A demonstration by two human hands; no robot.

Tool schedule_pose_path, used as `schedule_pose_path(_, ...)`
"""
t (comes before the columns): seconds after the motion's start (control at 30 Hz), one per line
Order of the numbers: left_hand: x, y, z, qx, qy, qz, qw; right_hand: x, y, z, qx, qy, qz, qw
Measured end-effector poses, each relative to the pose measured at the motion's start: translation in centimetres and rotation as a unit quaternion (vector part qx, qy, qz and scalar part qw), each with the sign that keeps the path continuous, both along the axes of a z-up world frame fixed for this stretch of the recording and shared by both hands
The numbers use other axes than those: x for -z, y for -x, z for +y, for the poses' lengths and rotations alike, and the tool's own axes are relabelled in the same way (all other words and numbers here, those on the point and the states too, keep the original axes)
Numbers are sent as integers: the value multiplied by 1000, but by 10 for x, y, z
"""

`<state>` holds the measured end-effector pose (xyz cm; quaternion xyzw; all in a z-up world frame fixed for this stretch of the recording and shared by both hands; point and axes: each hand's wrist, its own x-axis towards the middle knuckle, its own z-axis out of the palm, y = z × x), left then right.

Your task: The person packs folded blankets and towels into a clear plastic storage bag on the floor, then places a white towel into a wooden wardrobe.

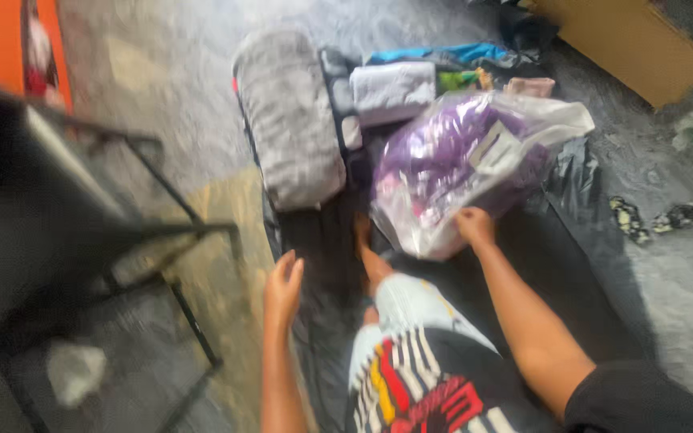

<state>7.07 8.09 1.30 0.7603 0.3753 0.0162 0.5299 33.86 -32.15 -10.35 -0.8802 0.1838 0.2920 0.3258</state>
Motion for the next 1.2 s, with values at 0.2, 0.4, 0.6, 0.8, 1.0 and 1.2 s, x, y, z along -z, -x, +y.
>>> schedule_pose_path(0.2,0,-48,56,62,-16,110,992,37,-15,23,180,100,10,978)
schedule_pose_path(0.4,12,-121,49,180,-26,122,976,73,-6,16,235,63,-9,970)
schedule_pose_path(0.6,26,-197,17,321,-20,104,941,39,69,-51,263,305,-145,904)
schedule_pose_path(0.8,51,-247,-1,501,-69,34,862,-31,101,-61,310,234,-134,912)
schedule_pose_path(1.0,70,-274,-36,553,-79,11,829,26,63,45,104,167,-422,885)
schedule_pose_path(1.2,82,-273,-83,520,-114,-83,842,135,7,139,279,-154,-193,928)
